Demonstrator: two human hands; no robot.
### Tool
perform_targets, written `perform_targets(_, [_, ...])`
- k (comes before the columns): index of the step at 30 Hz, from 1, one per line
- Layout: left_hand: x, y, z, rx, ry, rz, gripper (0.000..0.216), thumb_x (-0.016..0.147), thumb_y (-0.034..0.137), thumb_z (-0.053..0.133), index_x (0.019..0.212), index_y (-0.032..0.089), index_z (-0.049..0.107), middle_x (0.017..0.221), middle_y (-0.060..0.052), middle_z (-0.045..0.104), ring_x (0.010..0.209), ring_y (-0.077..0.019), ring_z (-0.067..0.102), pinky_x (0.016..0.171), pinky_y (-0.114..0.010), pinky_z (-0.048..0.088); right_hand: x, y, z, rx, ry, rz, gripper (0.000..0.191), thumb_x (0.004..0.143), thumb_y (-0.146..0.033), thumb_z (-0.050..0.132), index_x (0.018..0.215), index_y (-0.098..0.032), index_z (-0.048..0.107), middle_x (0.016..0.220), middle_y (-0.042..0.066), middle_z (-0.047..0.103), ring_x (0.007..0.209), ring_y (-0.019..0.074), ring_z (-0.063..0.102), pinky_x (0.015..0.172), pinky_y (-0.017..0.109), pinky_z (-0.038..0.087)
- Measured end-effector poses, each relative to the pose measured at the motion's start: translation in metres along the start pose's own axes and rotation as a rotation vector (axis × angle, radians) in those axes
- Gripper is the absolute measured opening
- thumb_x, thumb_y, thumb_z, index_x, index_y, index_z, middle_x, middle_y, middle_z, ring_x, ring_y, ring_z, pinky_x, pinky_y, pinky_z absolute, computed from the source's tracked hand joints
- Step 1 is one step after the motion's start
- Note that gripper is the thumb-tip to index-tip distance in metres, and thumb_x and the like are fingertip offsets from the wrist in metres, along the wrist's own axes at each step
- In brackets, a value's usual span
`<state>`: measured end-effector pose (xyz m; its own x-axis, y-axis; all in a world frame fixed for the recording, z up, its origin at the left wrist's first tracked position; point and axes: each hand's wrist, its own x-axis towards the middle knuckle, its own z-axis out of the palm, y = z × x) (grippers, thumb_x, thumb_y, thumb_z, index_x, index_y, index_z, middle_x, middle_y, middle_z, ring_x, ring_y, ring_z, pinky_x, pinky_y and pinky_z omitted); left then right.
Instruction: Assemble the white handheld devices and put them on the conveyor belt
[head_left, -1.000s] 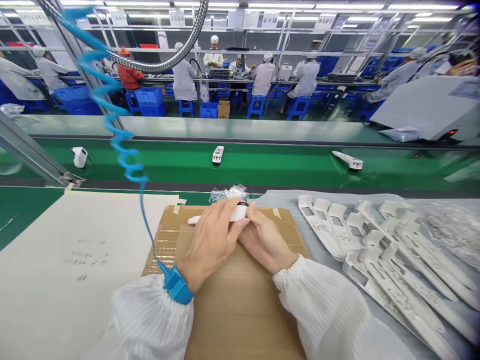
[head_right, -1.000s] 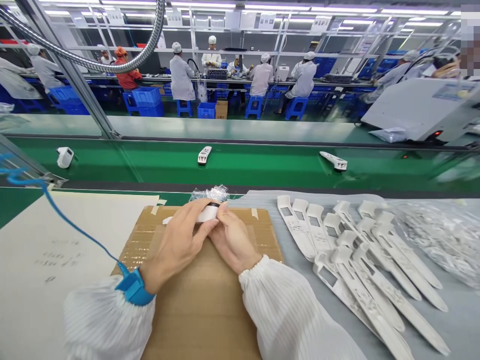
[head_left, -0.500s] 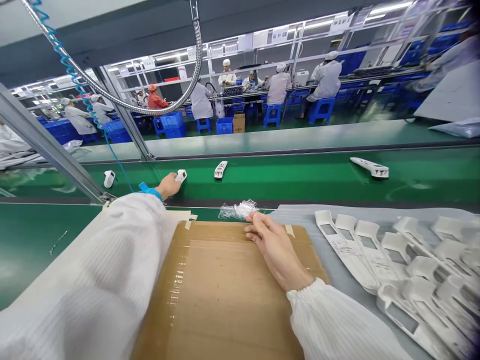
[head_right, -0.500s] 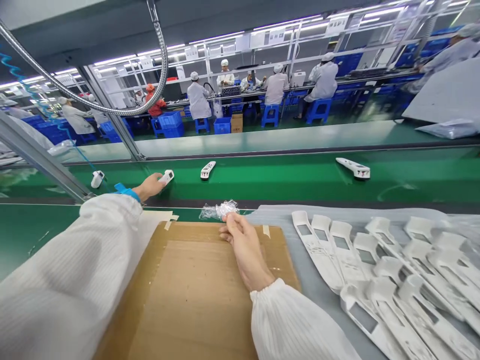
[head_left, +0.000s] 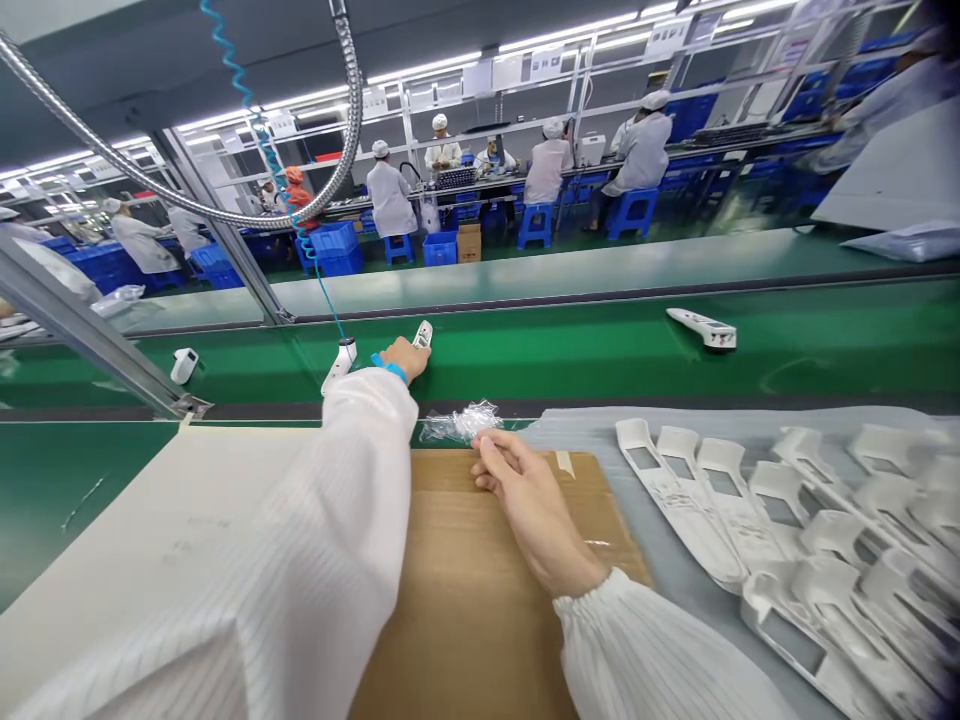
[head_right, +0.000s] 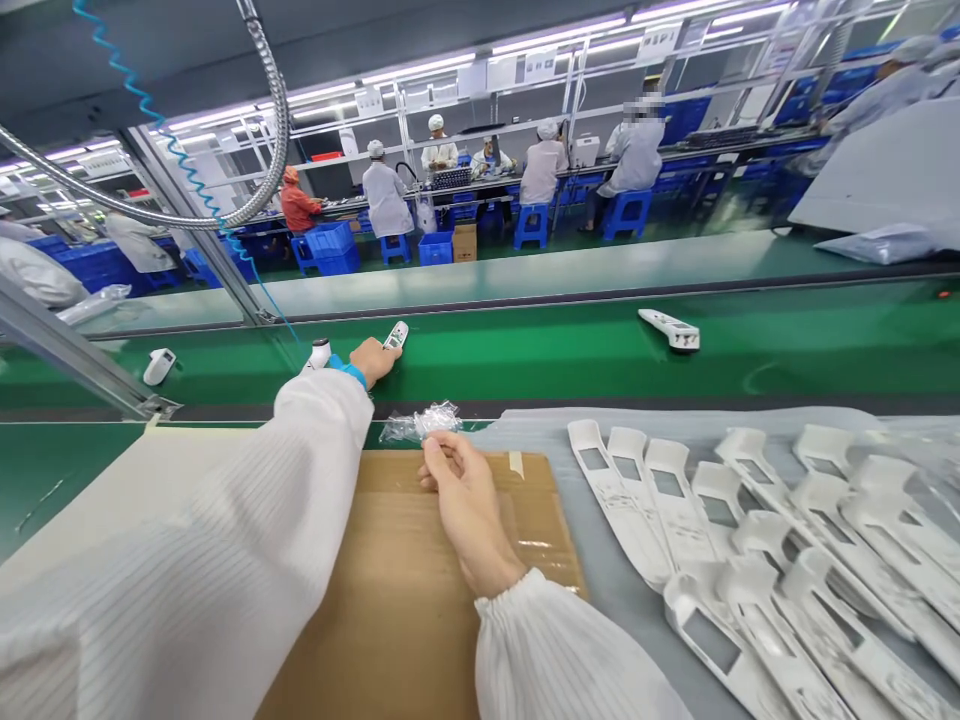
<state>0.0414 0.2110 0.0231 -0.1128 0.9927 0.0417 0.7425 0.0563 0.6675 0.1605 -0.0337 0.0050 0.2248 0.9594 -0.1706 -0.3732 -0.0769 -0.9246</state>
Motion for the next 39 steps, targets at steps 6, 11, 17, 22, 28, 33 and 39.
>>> perform_targets(6, [-0.045,-0.007,-0.045,-0.282,0.080,0.112,0.052,0.073,0.018,0.076,0.120,0.016,0.054,0.103,-0.008,0.066,0.088,-0.0197,0.064,0.076,-0.031,0.050,-0.001,0.001,0.001,-0.013,0.009,-0.027,0.049,0.073,-0.058,0.073,0.101,-0.019,0.065,0.097,0.005,0.064,0.077,0.0141,0.056,0.070,0.030,0.047])
perform_targets(11, [-0.125,-0.007,-0.096,-0.613,0.051,0.279,0.057,0.080,0.029,0.071,0.130,0.017,0.045,0.107,-0.008,0.069,0.097,-0.0192,0.067,0.082,-0.029,0.052,-0.003,-0.001,0.003,-0.133,-0.015,-0.078,0.048,0.076,-0.060,0.069,0.101,-0.019,0.063,0.092,0.004,0.063,0.076,0.0147,0.054,0.069,0.030,0.045])
perform_targets(17, [-0.192,-0.040,-0.072,-0.494,-0.117,0.260,0.058,0.086,0.029,0.063,0.138,0.018,0.039,0.098,-0.007,0.072,0.094,-0.0233,0.067,0.086,-0.037,0.048,-0.004,0.002,-0.003,-0.400,0.012,-0.255,0.039,0.086,-0.056,0.061,0.106,-0.023,0.063,0.080,0.001,0.060,0.074,0.0161,0.053,0.072,0.032,0.042])
perform_targets(22, [-0.200,-0.062,-0.059,-0.244,-0.272,0.375,0.028,0.089,0.021,0.053,0.115,0.022,0.063,0.103,-0.005,0.071,0.094,-0.0231,0.064,0.082,-0.033,0.046,-0.014,-0.004,0.000,-0.638,-0.027,-0.526,0.021,0.093,-0.042,0.057,0.103,-0.027,0.067,0.108,0.003,0.064,0.077,0.0163,0.056,0.072,0.032,0.044])
perform_targets(28, [-0.204,-0.055,-0.071,-0.342,-0.456,0.503,0.031,0.089,0.020,0.053,0.115,0.025,0.069,0.102,-0.003,0.071,0.088,-0.0205,0.063,0.081,-0.029,0.045,-0.006,-0.010,0.004,-1.009,-0.014,-0.875,0.014,0.096,-0.029,0.055,0.097,-0.028,0.068,0.107,0.005,0.066,0.100,0.0228,0.057,0.083,0.037,0.042])
perform_targets(33, [-0.206,-0.056,-0.069,-0.379,-0.428,0.434,0.025,0.089,0.024,0.052,0.107,0.024,0.070,0.091,-0.002,0.071,0.070,-0.0181,0.062,0.067,-0.028,0.044,-0.014,-0.012,0.006,-1.443,-0.058,-1.030,0.024,0.099,-0.014,0.044,0.088,-0.025,0.063,0.100,0.002,0.071,0.093,0.0197,0.056,0.079,0.037,0.032])
perform_targets(39, [-0.196,-0.057,-0.079,-0.443,-0.258,0.092,0.027,0.091,0.027,0.051,0.111,0.016,0.065,0.066,-0.002,0.063,0.058,-0.0161,0.060,0.056,-0.025,0.044,0.007,-0.008,0.014,-1.396,-0.075,-0.850,0.019,0.094,-0.010,0.041,0.086,-0.021,0.055,0.091,0.003,0.067,0.084,0.0182,0.054,0.079,0.035,0.032])
